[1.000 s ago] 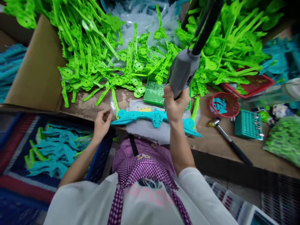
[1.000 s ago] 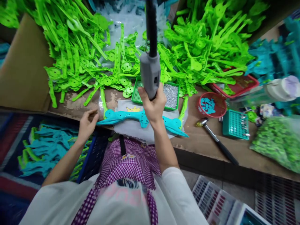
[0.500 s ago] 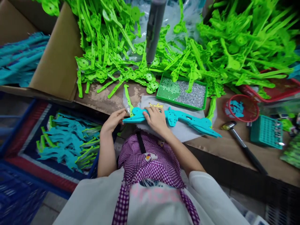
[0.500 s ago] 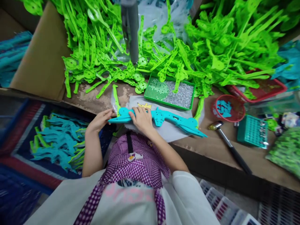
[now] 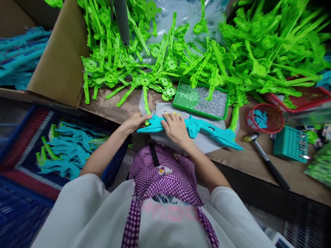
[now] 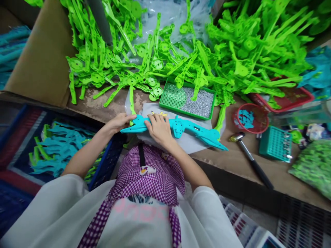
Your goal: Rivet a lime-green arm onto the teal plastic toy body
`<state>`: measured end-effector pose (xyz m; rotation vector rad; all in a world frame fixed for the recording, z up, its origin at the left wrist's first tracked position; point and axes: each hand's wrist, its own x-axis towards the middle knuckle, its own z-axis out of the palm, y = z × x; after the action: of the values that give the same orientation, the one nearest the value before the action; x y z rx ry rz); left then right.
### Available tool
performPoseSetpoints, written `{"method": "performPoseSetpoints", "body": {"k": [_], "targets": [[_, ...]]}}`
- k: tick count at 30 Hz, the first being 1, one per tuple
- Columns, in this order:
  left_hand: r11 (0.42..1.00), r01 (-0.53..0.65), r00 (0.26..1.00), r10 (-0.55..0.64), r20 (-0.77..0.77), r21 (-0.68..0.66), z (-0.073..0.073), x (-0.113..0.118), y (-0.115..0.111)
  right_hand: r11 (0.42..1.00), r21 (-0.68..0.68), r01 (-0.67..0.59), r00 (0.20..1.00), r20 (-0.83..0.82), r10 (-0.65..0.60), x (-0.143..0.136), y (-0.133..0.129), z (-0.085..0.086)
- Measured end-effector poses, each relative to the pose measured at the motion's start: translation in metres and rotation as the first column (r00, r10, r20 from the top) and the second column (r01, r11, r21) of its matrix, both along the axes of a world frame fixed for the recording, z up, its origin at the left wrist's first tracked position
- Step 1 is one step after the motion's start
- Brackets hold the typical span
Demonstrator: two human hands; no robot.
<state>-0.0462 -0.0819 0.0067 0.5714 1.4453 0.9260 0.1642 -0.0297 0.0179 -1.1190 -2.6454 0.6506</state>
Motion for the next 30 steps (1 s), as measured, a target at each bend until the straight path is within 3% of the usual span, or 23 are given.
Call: {"method": "performPoseSetpoints", "body": {"k": [3,5,7,10,12,19,22,23,25,28,30], "targets": [[1.000,0.003,1.000,-0.003,0.006,0.016,0.002,-0.001,0.000,0.983,-0.164,-0.085,0.993,-0.092,0.070,-0.006,0.022,0.013],[0.997,0.022,1.000,-0.021,-0.015,0.073,0.010,0.001,-0.002,0.940,-0.307,-0.153,0.976,-0.197,0.094,-0.019,0.041,0.025],[0.988,0.027,0.999,-0.021,-0.045,0.149,0.018,0.006,-0.007,0.844,-0.444,-0.302,0.940,-0.285,0.187,-0.034,0.058,0.038],[0.962,-0.064,0.995,0.083,-0.060,0.266,0.025,0.018,-0.017,0.640,-0.577,-0.507,0.861,-0.373,0.346,-0.049,0.069,0.049],[0.945,-0.133,0.988,0.152,-0.041,0.298,0.025,0.026,-0.024,0.587,-0.612,-0.529,0.848,-0.402,0.345,-0.048,0.068,0.052],[0.909,-0.303,0.946,0.251,0.205,0.285,0.019,0.057,-0.069,0.630,-0.669,-0.395,0.917,-0.330,0.224,-0.027,0.049,0.062],[0.845,-0.344,0.937,0.333,0.101,0.409,0.017,0.065,-0.095,0.664,-0.666,-0.340,0.937,-0.302,0.177,-0.023,0.046,0.067],[0.821,-0.300,0.938,0.346,-0.006,0.487,0.017,0.066,-0.102,0.679,-0.659,-0.322,0.943,-0.291,0.164,-0.022,0.046,0.068],[0.785,-0.100,0.906,0.326,-0.270,0.611,0.019,0.066,-0.113,0.706,-0.645,-0.293,0.952,-0.268,0.149,-0.020,0.043,0.070],[0.742,0.200,0.762,0.292,-0.578,0.639,0.024,0.064,-0.116,0.720,-0.639,-0.271,0.958,-0.254,0.135,-0.018,0.038,0.072],[0.721,0.279,0.661,0.334,-0.671,0.634,0.027,0.063,-0.112,0.730,-0.634,-0.256,0.961,-0.247,0.123,-0.017,0.036,0.074]]}}
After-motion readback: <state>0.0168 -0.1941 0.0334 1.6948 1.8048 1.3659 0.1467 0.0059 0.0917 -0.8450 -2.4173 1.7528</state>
